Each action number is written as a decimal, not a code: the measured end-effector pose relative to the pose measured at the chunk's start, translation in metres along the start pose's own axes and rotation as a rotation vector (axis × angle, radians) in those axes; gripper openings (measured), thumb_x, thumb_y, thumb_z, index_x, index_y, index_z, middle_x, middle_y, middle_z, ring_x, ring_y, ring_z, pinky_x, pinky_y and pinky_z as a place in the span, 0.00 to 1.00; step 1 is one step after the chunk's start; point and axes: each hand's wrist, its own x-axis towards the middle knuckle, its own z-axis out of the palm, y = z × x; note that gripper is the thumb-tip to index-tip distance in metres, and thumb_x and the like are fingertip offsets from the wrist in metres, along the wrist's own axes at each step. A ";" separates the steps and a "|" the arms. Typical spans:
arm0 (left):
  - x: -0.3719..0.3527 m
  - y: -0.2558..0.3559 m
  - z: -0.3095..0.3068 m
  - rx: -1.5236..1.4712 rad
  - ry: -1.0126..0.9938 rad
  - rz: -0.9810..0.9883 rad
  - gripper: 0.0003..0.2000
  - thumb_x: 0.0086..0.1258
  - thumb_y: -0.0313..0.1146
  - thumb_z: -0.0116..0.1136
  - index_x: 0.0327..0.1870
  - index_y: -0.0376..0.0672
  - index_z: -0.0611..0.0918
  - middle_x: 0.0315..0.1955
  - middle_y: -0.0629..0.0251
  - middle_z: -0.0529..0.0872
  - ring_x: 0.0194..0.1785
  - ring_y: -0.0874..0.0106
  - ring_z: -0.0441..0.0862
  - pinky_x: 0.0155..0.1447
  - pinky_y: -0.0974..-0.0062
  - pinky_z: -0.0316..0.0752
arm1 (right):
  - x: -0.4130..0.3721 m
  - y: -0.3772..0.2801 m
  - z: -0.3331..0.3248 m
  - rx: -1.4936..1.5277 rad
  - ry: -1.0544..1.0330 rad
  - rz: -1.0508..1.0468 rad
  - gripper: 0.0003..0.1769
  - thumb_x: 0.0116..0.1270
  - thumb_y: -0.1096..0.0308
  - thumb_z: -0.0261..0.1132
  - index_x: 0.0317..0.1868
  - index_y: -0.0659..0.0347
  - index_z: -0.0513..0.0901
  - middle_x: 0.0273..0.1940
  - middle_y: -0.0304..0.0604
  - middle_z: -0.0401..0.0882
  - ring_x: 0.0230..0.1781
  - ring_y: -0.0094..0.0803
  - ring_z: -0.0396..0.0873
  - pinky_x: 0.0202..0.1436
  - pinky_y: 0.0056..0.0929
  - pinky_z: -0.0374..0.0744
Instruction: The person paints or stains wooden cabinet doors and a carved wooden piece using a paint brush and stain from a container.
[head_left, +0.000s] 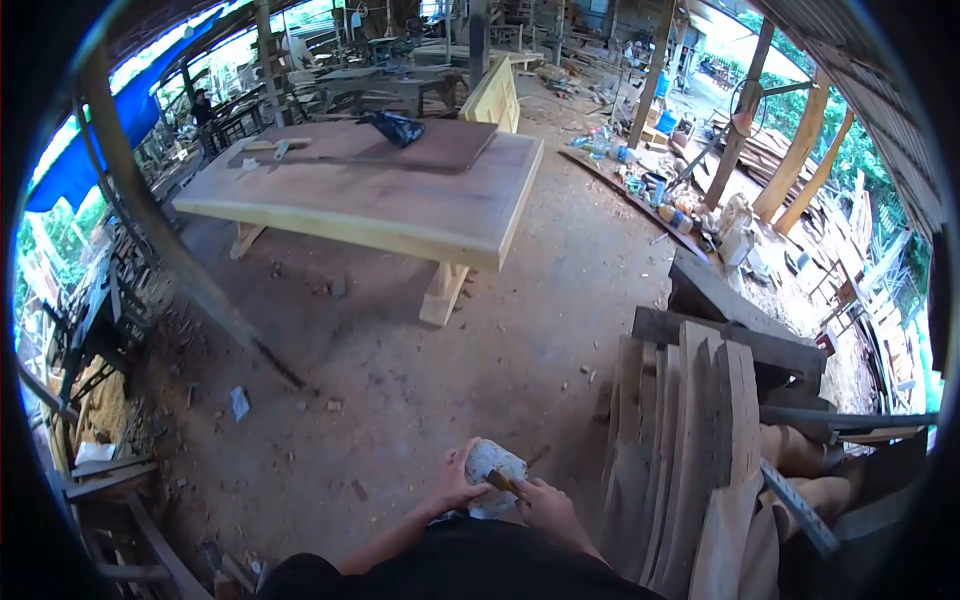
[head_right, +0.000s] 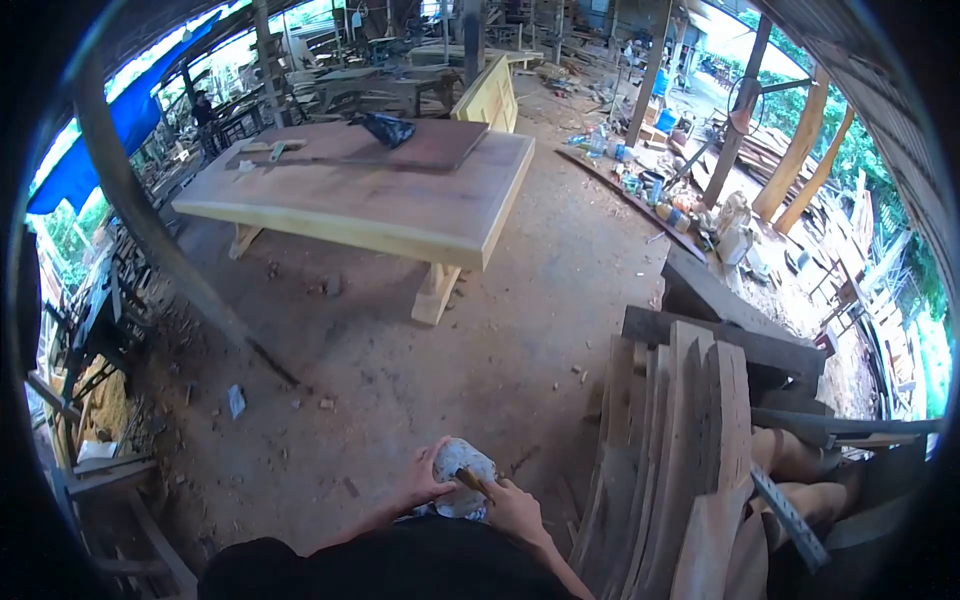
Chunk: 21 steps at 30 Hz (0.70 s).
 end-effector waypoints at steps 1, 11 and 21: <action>0.029 0.003 -0.002 -0.045 -0.003 0.046 0.50 0.43 0.44 0.72 0.73 0.50 0.61 0.63 0.50 0.70 0.65 0.50 0.63 0.71 0.55 0.59 | 0.019 0.002 -0.016 -0.012 0.026 0.008 0.21 0.63 0.59 0.61 0.58 0.44 0.79 0.43 0.48 0.80 0.43 0.51 0.81 0.47 0.47 0.80; 0.272 0.087 -0.022 0.063 -0.118 0.359 0.48 0.48 0.44 0.71 0.73 0.44 0.59 0.60 0.49 0.69 0.66 0.52 0.63 0.70 0.57 0.60 | 0.178 0.044 -0.126 0.106 0.169 0.148 0.22 0.66 0.54 0.60 0.61 0.41 0.78 0.42 0.53 0.83 0.45 0.51 0.82 0.49 0.46 0.79; 0.473 0.100 0.013 0.014 -0.061 0.291 0.49 0.46 0.47 0.73 0.73 0.49 0.60 0.60 0.44 0.68 0.65 0.49 0.63 0.71 0.56 0.61 | 0.356 0.121 -0.244 0.029 -0.046 0.131 0.21 0.67 0.49 0.60 0.60 0.37 0.79 0.37 0.55 0.84 0.40 0.52 0.83 0.46 0.46 0.80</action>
